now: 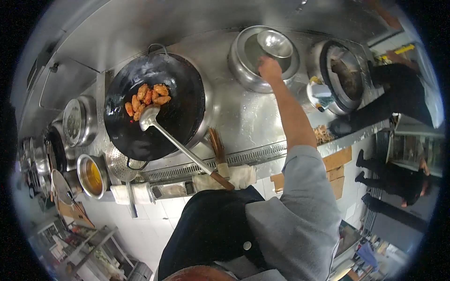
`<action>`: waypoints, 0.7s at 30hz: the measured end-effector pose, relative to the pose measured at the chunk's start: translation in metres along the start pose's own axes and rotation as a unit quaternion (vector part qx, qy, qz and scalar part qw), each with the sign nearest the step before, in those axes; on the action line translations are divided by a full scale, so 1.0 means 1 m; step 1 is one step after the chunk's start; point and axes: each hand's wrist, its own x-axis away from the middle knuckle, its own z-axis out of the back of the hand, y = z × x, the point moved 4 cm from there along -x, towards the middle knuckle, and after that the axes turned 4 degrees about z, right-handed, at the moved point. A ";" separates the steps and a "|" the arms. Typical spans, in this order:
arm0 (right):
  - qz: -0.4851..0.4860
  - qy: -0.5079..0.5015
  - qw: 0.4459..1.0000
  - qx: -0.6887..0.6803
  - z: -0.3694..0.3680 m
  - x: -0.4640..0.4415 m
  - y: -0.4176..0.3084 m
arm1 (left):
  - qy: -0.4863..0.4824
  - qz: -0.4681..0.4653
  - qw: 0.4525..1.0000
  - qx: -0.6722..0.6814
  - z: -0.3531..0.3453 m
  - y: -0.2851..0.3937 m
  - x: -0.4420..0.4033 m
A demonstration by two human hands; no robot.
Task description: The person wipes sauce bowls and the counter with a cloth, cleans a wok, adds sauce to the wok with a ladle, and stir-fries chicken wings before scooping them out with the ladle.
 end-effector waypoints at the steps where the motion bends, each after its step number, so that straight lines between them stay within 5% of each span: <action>1: -0.006 -0.030 0.998 0.057 -0.003 -0.003 0.005 | -0.002 0.007 1.000 0.007 -0.004 0.001 0.005; 4: -0.066 -0.164 0.968 0.178 -0.115 -0.056 0.131 | -0.002 0.023 1.000 0.018 -0.013 0.011 0.021; 7: 0.323 -0.184 0.874 0.314 -0.290 -0.088 0.268 | 0.000 0.040 0.999 0.022 -0.017 0.016 0.033; 9: -0.007 -0.176 0.974 0.144 -0.231 -0.088 0.213 | 0.002 0.048 0.999 0.024 -0.022 0.012 0.036; 10: -0.155 -0.114 0.979 0.062 -0.198 -0.082 0.183 | 0.002 0.051 0.998 0.026 -0.025 0.012 0.038; 14: -0.112 -0.109 0.984 0.084 -0.068 -0.049 0.077 | 0.004 0.050 0.998 0.027 -0.029 0.007 0.038; 15: -0.191 -0.202 0.917 -0.287 -0.074 -0.043 0.083 | 0.006 0.049 0.998 0.029 -0.029 0.005 0.037; 16: -0.237 -0.266 0.706 -0.612 -0.078 -0.040 0.076 | 0.008 0.045 0.998 0.031 -0.031 0.004 0.034; 21: -0.160 -0.293 0.586 -0.739 -0.009 0.028 -0.022 | 0.011 0.018 0.999 0.025 -0.027 0.000 0.016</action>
